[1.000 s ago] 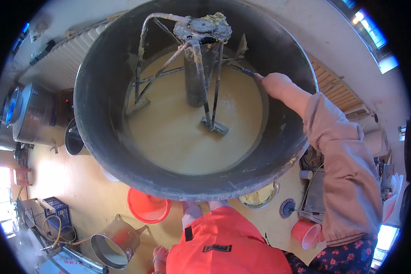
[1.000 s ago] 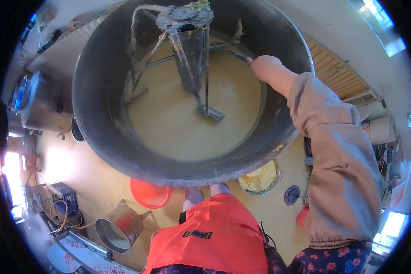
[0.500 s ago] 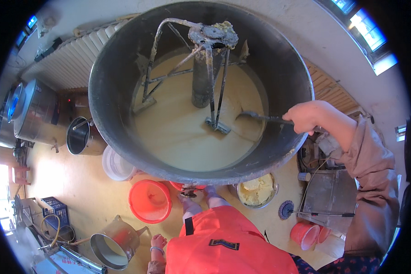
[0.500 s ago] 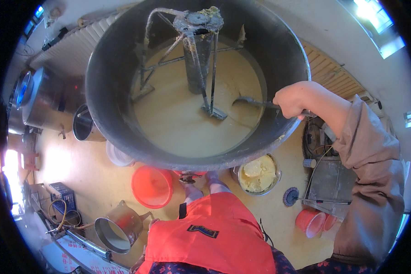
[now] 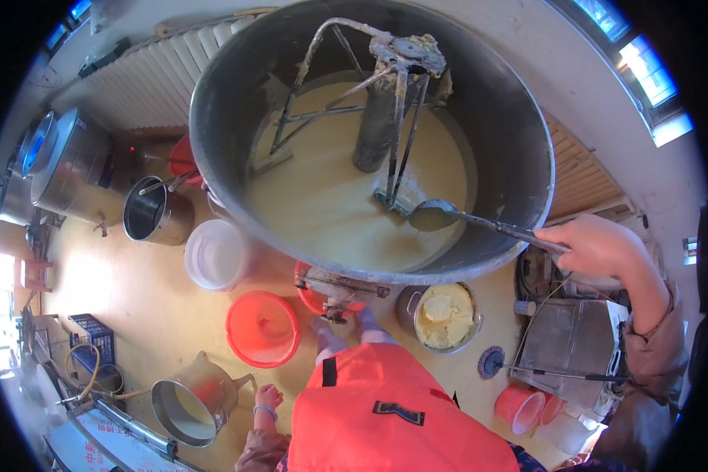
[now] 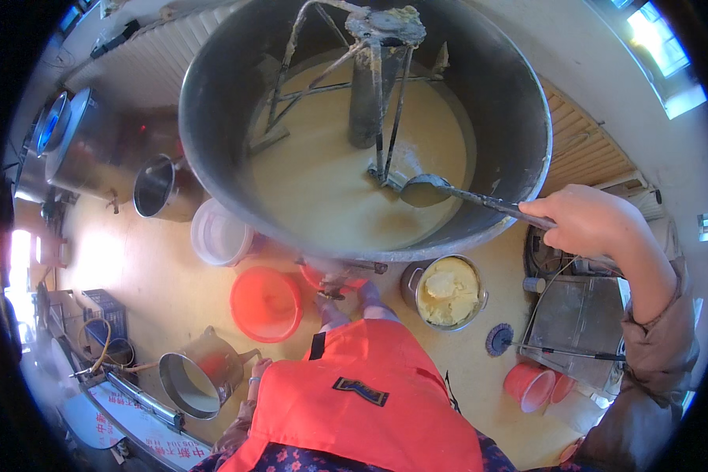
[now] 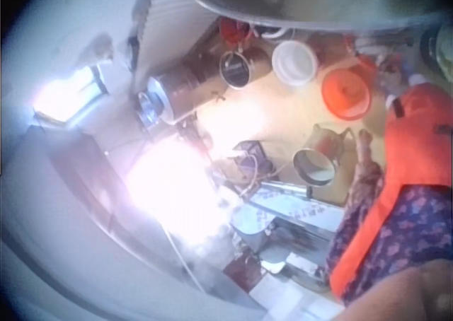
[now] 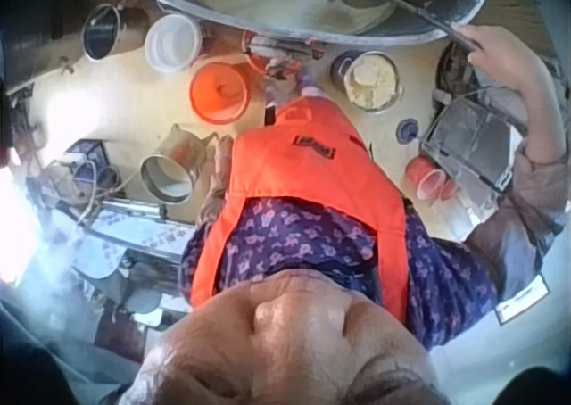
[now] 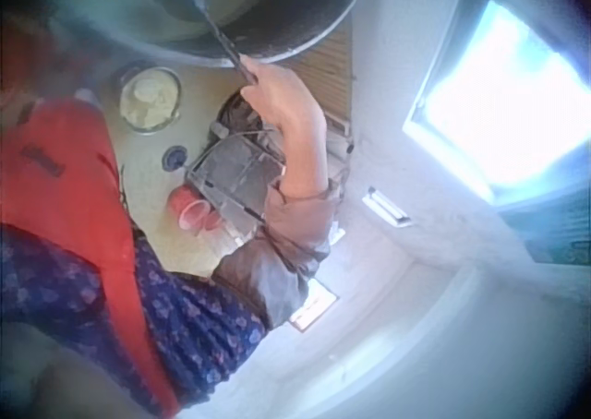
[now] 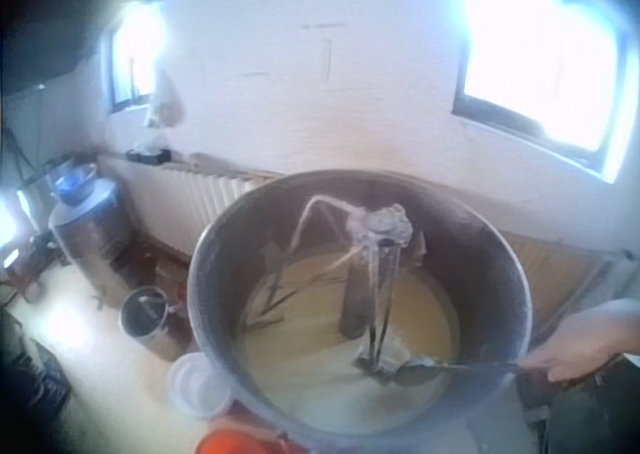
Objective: The person operates a dough sheeter, then walks to a large industrial mixer and uses a ladle to scoop dough from the mixer into a red bucket. The person repeatedly scoops dough and transfers it between containers.
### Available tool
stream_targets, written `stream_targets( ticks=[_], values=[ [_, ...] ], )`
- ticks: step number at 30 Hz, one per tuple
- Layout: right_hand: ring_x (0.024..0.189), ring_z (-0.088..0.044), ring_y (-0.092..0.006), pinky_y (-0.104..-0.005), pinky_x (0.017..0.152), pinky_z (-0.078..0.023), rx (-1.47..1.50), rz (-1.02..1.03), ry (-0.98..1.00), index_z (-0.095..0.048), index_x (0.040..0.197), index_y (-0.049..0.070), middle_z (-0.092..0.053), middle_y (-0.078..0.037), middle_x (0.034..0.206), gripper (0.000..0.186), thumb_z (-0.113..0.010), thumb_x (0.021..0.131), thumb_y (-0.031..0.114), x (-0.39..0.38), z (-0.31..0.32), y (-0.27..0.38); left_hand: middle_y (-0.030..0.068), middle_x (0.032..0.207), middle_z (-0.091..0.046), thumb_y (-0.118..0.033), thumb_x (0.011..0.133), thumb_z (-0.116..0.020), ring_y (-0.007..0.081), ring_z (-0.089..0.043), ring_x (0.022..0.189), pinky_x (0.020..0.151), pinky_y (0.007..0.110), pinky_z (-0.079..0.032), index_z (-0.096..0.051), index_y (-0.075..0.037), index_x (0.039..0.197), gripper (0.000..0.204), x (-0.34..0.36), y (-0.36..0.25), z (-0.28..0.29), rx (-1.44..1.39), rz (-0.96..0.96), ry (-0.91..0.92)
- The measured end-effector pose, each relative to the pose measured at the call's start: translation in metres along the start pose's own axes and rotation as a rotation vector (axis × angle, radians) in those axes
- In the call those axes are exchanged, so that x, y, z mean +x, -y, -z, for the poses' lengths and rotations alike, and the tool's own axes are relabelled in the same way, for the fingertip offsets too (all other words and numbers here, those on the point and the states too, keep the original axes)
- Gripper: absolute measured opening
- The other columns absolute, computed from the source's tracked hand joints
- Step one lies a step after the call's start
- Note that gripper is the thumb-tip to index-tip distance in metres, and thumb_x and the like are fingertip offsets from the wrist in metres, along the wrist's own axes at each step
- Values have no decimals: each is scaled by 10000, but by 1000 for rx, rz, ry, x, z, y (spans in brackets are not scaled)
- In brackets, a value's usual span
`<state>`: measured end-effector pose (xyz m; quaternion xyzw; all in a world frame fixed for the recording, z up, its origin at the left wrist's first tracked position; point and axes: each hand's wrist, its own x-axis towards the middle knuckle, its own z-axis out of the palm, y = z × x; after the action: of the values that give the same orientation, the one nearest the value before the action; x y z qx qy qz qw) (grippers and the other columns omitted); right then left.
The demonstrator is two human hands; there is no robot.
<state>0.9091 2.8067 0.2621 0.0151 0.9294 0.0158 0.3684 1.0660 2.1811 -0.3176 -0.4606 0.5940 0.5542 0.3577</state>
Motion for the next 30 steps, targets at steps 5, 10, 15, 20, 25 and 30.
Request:
stream_targets(
  ticks=[5, 10, 15, 20, 25, 30],
  values=[
    [691, -583, -332, -389, 657, -453, 82, -220, -66, -505, 1258, 160, -584, -223, 817, 543, -545, 724, 73, -40, -2, 34, 59, 766, -561, -115, 832, -528, 198, -592, 633, 539, 312, -514, -506, -50, 1043, 223, -11, -23, -6, 80, -34, 48],
    [717, -561, -362, -394, 678, -441, 202, -292, -159, -487, 1272, 157, -566, -236, 804, 552, -554, 737, 38, -66, -17, 77, 66, 748, -549, -107, 824, -551, 200, -566, 615, 508, 322, -490, -506, -57, 1040, 227, 1, -24, -4, -117, 13, 61],
    [723, -556, -376, -385, 693, -440, 303, -169, -319, -468, 1285, 139, -558, -251, 817, 577, -551, 729, 11, -75, -55, 92, 57, 722, -532, -96, 823, -559, 195, -540, 589, 480, 319, -461, -510, -62, 1040, 225, 30, -9, 16, -339, 3, 241],
    [598, -492, -220, -303, 628, -426, 313, -147, -408, -476, 1269, 87, -487, -205, 748, 576, -502, 702, -10, -77, -84, 82, 52, 691, -512, -86, 826, -551, 185, -527, 570, 457, 314, -442, -524, -49, 1020, 199, 54, 50, 31, -142, -373, 189],
    [535, -446, -143, -285, 558, -416, 348, 7, -462, -465, 1297, 111, -465, -113, 663, 593, -480, 719, -20, -81, -106, 63, 58, 667, -510, -88, 822, -538, 179, -525, 540, 453, 305, -455, -541, -20, 983, 174, 17, 128, 32, -478, -149, 159],
    [461, -420, -58, -210, 439, -362, 744, -41, -337, -421, 1329, 92, -479, -55, 606, 558, -497, 782, 13, -90, -122, 38, 62, 668, -527, -102, 821, -532, 170, -530, 530, 477, 301, -482, -557, -26, 959, 159, -44, 198, 10, -452, -206, 151]
  ],
)
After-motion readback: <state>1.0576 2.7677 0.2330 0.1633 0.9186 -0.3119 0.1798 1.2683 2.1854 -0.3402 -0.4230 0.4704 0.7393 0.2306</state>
